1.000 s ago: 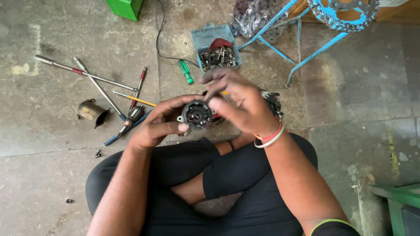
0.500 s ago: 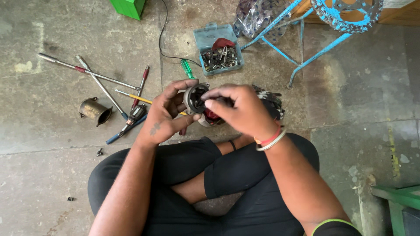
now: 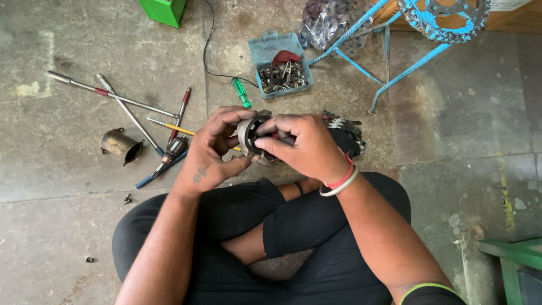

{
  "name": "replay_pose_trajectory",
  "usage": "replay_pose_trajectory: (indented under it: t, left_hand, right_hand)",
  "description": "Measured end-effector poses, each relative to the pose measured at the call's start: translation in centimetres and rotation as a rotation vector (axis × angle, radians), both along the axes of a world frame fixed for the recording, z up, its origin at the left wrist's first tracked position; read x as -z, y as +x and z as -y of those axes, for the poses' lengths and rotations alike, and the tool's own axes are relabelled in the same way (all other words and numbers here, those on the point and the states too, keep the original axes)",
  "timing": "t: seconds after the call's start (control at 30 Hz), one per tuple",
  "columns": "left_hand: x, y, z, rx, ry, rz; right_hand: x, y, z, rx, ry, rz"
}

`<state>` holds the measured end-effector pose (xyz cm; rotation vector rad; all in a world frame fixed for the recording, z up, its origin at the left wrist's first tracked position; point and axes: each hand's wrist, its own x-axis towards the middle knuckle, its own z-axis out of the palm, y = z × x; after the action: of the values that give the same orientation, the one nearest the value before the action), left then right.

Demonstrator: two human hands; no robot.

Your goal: The person sits on the floor and disassembles a cylindrical mechanical component, likely a stator or motor housing. They use a yellow screwdriver to remove screws and a long metal tool to pry out internal parts. The person then applies a red substance from a can to the component using a brush and continues to manipulate the internal parts with their hands.

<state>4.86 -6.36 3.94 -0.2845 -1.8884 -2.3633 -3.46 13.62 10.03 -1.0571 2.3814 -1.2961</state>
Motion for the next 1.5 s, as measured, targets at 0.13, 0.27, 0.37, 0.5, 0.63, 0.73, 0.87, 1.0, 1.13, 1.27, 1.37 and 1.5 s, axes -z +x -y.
replay_pose_trajectory:
  t: [0.13, 0.27, 0.37, 0.5, 0.63, 0.73, 0.87, 1.0, 1.13, 1.27, 1.37, 1.5]
  left_hand:
    - [-0.2, 0.0, -0.1, 0.002, 0.097, 0.000]
    - [-0.2, 0.0, 0.1, -0.018, 0.178, -0.015]
    - [-0.3, 0.3, 0.4, -0.017, 0.317, 0.100]
    - [-0.2, 0.5, 0.8, -0.018, 0.386, 0.057]
    - [-0.2, 0.5, 1.0, 0.007, 0.379, 0.040]
    - [-0.3, 0.5, 1.4, 0.012, 0.387, 0.063]
    - [-0.6, 0.3, 1.8, -0.026, 0.286, 0.008]
    - [-0.7, 0.4, 1.7, 0.012, 0.215, 0.075]
    - [-0.7, 0.3, 1.5, 0.005, 0.164, 0.090]
    - [-1.6, 0.6, 1.6, -0.102, 0.137, -0.039]
    - [-2.2, 1.1, 2.0, -0.056, 0.034, -0.005]
    - [-1.9, 1.0, 2.4, -0.066, -0.350, 0.217]
  right_hand:
    - [-0.1, 1.1, 0.3, 0.053, -0.081, -0.099]
    - [0.0, 1.6, 0.7, 0.079, -0.156, -0.192]
    - [0.2, 1.9, 0.8, 0.029, -0.221, -0.260]
    - [0.7, 1.8, 0.8, -0.002, -0.257, -0.373]
    - [1.0, 1.4, 0.5, 0.016, -0.267, -0.306]
    - [0.9, 1.3, 0.6, -0.042, -0.266, -0.290]
    - [0.2, 1.1, 0.3, -0.085, -0.277, -0.306]
    - [0.5, 1.6, -0.4, -0.006, -0.179, -0.322]
    - [2.7, 0.5, -0.3, 0.146, -0.314, 0.145]
    - [5.6, -1.3, 0.9, 0.342, -0.578, 1.061]
    - [7.4, -0.7, 1.7, 0.313, -0.556, 1.369]
    - [9.2, 1.2, 3.0, 0.273, -0.517, 1.540]
